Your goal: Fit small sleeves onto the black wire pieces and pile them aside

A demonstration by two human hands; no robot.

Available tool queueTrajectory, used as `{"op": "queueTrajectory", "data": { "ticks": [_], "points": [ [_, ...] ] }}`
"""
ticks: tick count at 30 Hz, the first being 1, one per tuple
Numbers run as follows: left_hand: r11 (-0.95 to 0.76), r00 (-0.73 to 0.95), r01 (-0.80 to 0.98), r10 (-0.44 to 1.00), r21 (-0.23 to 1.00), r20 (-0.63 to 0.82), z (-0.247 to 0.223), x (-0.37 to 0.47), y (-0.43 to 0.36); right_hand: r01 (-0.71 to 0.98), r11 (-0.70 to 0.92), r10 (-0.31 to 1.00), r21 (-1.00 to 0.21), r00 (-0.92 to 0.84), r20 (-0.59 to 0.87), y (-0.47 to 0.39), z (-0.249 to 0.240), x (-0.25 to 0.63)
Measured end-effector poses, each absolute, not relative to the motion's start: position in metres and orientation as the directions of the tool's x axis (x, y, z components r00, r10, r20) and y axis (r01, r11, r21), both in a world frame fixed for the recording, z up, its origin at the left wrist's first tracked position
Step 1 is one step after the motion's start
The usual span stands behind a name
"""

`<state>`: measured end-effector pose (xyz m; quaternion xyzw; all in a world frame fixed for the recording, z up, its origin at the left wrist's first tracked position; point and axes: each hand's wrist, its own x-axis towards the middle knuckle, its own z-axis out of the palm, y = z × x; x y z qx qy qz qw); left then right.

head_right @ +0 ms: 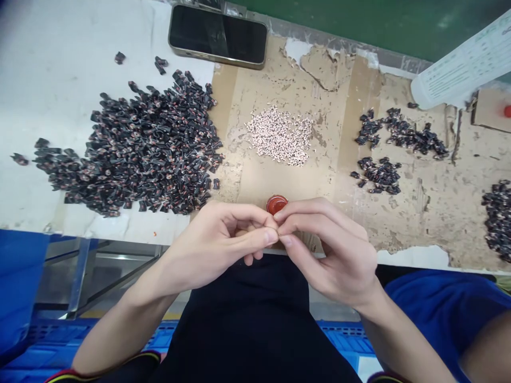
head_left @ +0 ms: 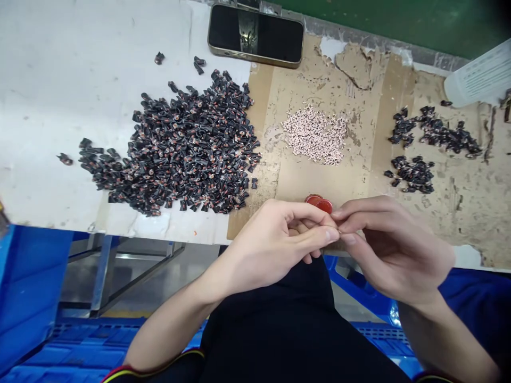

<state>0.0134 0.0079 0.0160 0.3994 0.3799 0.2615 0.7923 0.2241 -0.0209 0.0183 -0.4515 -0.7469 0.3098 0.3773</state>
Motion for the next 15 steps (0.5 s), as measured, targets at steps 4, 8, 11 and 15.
{"op": "queueTrajectory", "data": {
  "ticks": [4, 8, 11, 15],
  "points": [
    [0.53, 0.555, -0.076, 0.726, 0.845, -0.405, 0.015, 0.012, 0.006, 0.391, 0.337, 0.925, -0.856, -0.306, 0.225, -0.024, 0.014, 0.225],
    [0.441, 0.369, -0.132, 0.853, 0.888, -0.369, 0.012, 0.006, 0.005, 0.461, 0.263, 0.963, -0.847, -0.176, 0.203, -0.024, 0.005, 0.228],
    [0.34, 0.239, -0.166, 0.925, 0.926, -0.297, 0.01, -0.001, 0.005, 0.626, 0.299, 0.954, -0.72, -0.17, 0.249, -0.023, -0.001, 0.231],
    [0.227, 0.15, -0.126, 0.967, 0.966, -0.208, 0.009, -0.006, 0.005, 0.706, 0.334, 0.94, -0.624, -0.204, 0.272, -0.023, -0.004, 0.229]
  ]
}}
